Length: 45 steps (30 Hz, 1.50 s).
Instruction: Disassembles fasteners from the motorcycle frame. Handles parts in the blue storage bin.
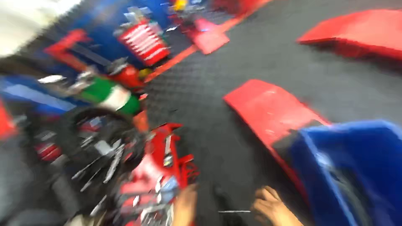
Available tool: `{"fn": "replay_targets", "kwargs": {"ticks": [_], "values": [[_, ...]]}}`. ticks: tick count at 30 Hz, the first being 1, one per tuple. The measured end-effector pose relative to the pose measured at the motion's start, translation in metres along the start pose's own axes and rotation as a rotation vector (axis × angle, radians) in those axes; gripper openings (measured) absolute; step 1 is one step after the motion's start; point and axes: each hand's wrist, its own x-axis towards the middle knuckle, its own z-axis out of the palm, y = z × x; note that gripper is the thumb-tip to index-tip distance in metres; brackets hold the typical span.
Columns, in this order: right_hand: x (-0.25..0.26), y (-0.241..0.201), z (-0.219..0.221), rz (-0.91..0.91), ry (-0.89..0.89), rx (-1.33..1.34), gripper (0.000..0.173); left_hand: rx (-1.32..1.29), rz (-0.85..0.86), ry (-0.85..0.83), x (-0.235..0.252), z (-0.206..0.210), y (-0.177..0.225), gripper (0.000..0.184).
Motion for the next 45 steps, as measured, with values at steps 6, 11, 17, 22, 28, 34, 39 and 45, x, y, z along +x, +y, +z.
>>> {"fn": "replay_targets", "kwargs": {"ticks": [6, 11, 17, 22, 28, 34, 39, 45], "values": [[0.133, -0.083, 0.024, -0.464, -0.045, 0.011, 0.015, 0.036, 0.048, -0.045, -0.067, 0.003, -0.008, 0.044], [0.224, -0.154, 0.111, -0.275, -0.267, 0.322, 0.06, 0.219, -0.144, 0.595, -0.103, -0.036, -0.072, 0.032], [0.343, -0.241, 0.225, -0.135, -0.443, 0.555, 0.025, 0.446, -0.371, 0.908, -0.093, -0.096, -0.141, 0.04], [0.412, -0.282, 0.289, 0.079, -0.524, 0.74, 0.032, 0.461, -0.545, 0.881, -0.092, -0.154, -0.18, 0.034], [0.45, -0.294, 0.33, 0.012, -0.572, 0.685, 0.034, 0.306, -0.689, 0.913, -0.088, -0.164, -0.208, 0.034], [0.466, -0.294, 0.328, -0.083, -0.614, 0.643, 0.032, 0.161, -0.847, 0.974, -0.065, -0.154, -0.207, 0.028], [0.477, -0.29, 0.334, -0.188, -0.67, 0.531, 0.029, 0.105, -0.927, 1.023, -0.053, -0.153, -0.206, 0.024], [0.487, -0.285, 0.332, -0.289, -0.671, 0.482, 0.029, -0.103, -1.052, 0.991, -0.052, -0.14, -0.211, 0.025]]}}
